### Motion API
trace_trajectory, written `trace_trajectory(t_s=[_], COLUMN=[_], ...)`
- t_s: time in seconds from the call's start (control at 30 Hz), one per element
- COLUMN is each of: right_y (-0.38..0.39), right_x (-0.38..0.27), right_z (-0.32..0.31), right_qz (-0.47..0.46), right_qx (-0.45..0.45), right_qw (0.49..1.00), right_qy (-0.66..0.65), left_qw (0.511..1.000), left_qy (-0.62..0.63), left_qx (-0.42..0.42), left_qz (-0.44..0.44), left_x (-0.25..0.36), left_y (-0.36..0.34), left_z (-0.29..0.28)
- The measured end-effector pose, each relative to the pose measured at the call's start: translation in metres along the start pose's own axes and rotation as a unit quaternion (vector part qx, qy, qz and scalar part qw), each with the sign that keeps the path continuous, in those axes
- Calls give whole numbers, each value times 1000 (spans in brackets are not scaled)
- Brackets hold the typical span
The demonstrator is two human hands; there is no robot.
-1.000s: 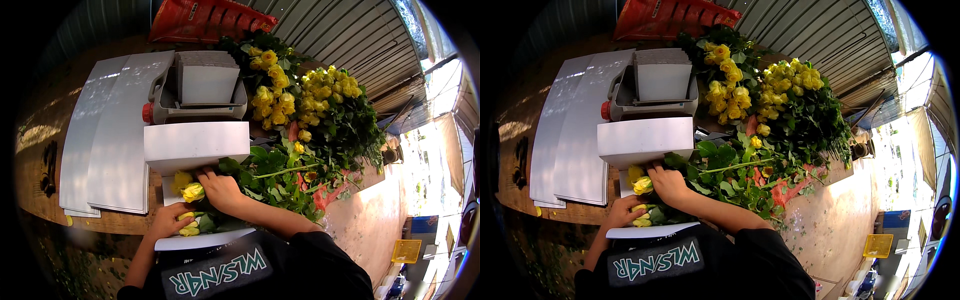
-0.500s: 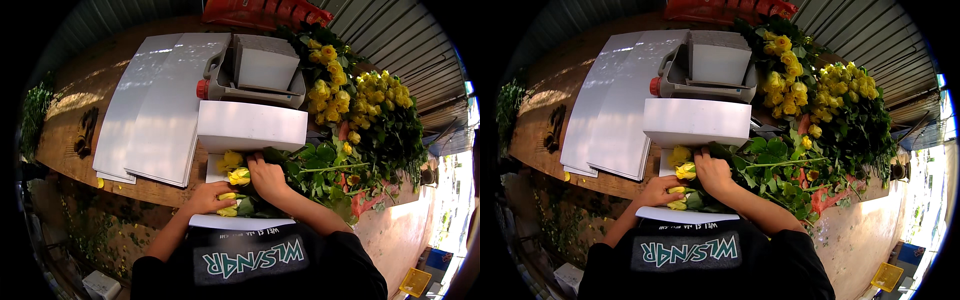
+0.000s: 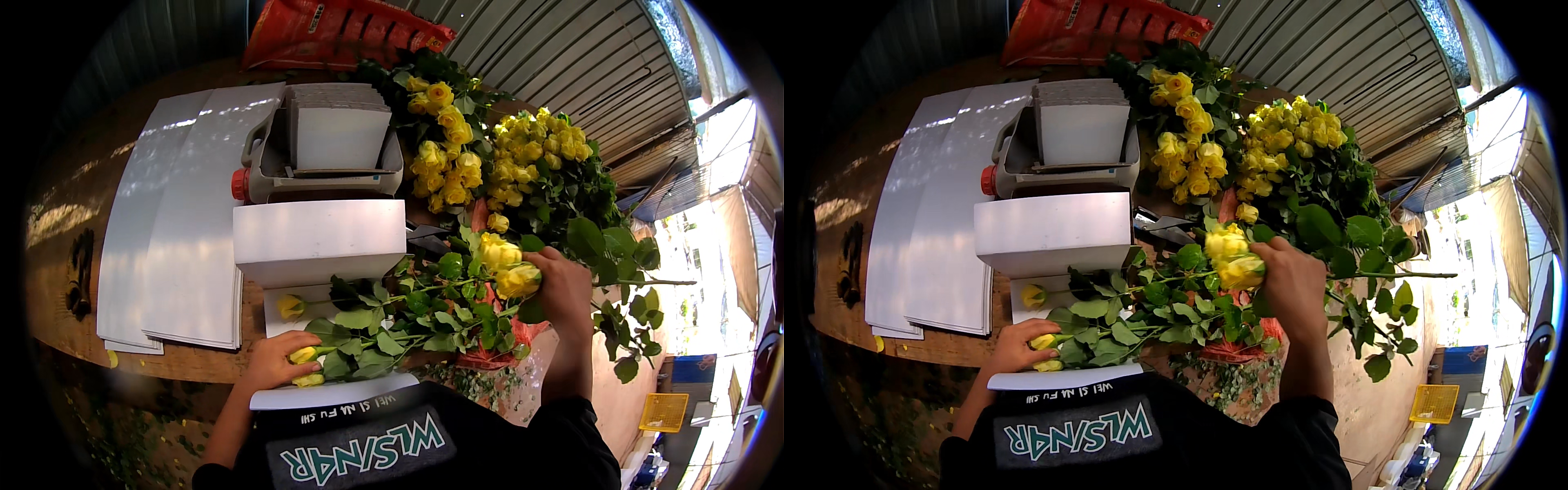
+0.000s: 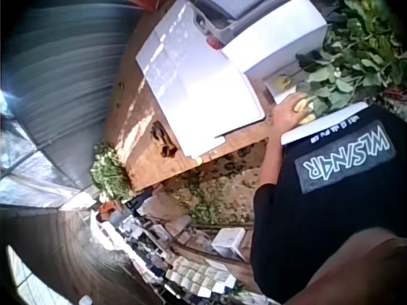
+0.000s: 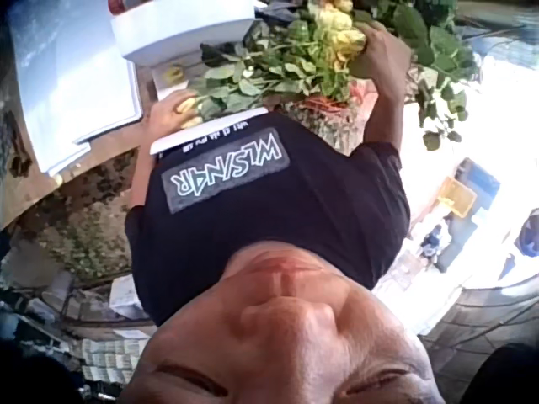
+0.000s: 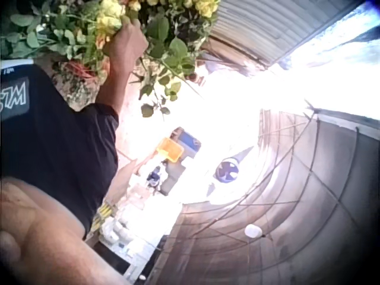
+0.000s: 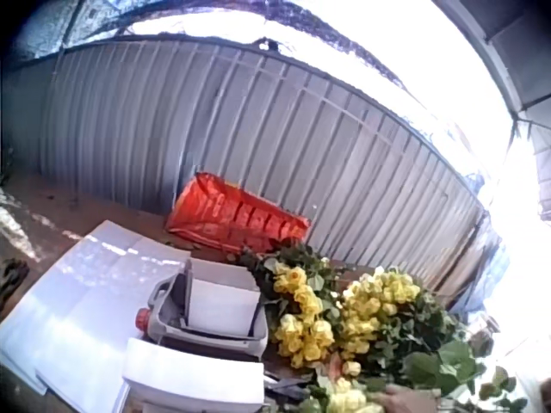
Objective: The person arranges yellow roses into a white rectangular box lined with paper. They repeatedly pick individual roses from a nearby bunch, place them into the box, and adjust their positions. The person also folds the paper lining over the flowers and closes the box lid.
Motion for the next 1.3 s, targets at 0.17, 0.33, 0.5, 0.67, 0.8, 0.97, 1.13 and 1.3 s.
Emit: trace_trajectory(t_s=[0.17, 0.33, 0.5, 0.67, 0.8, 0.97, 1.13, 1.3], right_y=[-5, -36, -77, -76, -44, -14, -2, -9], right_x=[134, 178, 219, 245, 270, 264, 261, 242], right_z=[91, 135, 204, 214, 160, 126, 118, 117], right_qz=[16, 127, 201, 188, 52, 61, 30, 34], right_qx=[-29, 20, -14, 83, 150, 167, 223, 231], right_qw=[998, 991, 979, 958, 892, 862, 866, 894], right_qy=[56, -44, -28, -202, -423, -475, -447, -383], left_qw=[1000, 999, 999, 999, 999, 999, 1000, 1000], left_qy=[18, 20, 9, 11, 20, 33, 19, 21], left_qx=[-5, -23, -27, -27, -34, -27, -21, -10], left_qz=[9, -20, -16, -17, -33, -21, -6, 0], left_x=[4, 0, 3, 1, 2, 0, 2, 2], left_y=[-3, 0, -2, -1, -4, -4, -6, -5], left_z=[0, -3, -1, -1, 0, 0, -1, -2])
Point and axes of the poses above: each hand's wrist, its own y-axis away from the middle knuckle, its own z-axis out of the palm, x = y × z, the point moved 6 cm from there along -y, towards the middle knuckle, and after that the axes turned 14 degrees about -y, right-handed, at the moved point
